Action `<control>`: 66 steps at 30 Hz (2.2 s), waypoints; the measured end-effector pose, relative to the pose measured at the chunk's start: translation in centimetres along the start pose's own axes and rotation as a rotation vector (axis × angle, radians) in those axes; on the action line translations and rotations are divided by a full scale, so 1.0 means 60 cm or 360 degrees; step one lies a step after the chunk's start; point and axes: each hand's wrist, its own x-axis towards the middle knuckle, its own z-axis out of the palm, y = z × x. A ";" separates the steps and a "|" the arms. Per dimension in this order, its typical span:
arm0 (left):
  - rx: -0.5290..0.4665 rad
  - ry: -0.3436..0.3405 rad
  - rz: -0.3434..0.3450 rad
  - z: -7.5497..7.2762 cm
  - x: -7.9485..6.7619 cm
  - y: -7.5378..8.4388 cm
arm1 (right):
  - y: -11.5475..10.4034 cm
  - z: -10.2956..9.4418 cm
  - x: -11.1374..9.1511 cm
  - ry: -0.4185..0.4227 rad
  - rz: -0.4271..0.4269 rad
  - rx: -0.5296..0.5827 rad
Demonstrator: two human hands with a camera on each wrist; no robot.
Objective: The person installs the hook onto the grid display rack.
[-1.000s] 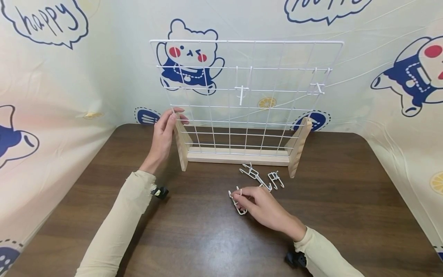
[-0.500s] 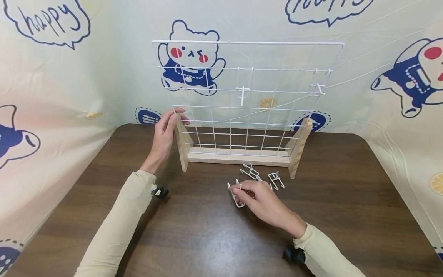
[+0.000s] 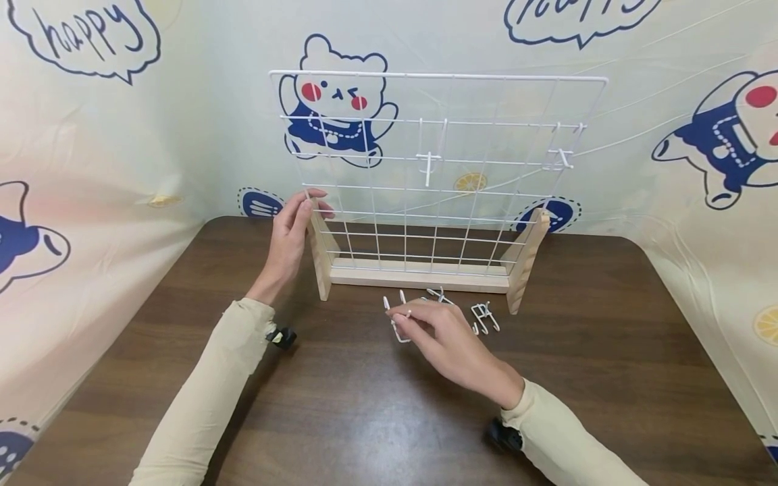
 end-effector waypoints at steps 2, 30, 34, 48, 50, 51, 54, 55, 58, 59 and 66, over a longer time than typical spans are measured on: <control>0.0011 -0.0003 -0.0012 0.003 -0.002 0.012 | -0.005 0.001 0.008 0.0015 -0.0048 -0.0011; 0.0036 -0.0006 -0.0012 0.004 -0.002 0.018 | -0.079 0.001 0.142 0.0293 -0.0583 -0.0315; 0.0071 0.0000 -0.0020 0.004 -0.002 0.020 | -0.092 0.001 0.163 0.0337 -0.0631 -0.0342; 0.0100 0.0031 -0.0005 -0.009 0.005 -0.033 | -0.115 0.007 0.224 0.0453 -0.0718 -0.0402; 0.0112 0.0042 -0.0007 -0.010 0.005 -0.034 | -0.116 0.007 0.232 0.0469 -0.0733 -0.0408; 0.0111 0.0046 -0.0003 -0.011 0.005 -0.035 | -0.117 0.007 0.236 0.0472 -0.0737 -0.0407; 0.0102 0.0049 0.0022 -0.012 0.005 -0.036 | -0.121 0.005 0.246 0.0471 -0.0730 -0.0410; 0.0095 0.0047 0.0027 -0.012 0.005 -0.036 | -0.122 0.005 0.249 0.0470 -0.0722 -0.0416; 0.0086 0.0039 0.0033 -0.012 0.005 -0.033 | -0.128 0.003 0.258 0.0477 -0.0707 -0.0432; 0.0081 0.0037 0.0030 -0.011 0.005 -0.031 | -0.129 0.003 0.261 0.0482 -0.0703 -0.0439; 0.0024 -0.0002 0.0017 0.000 0.000 0.012 | -0.136 -0.001 0.280 0.0569 -0.0773 -0.0445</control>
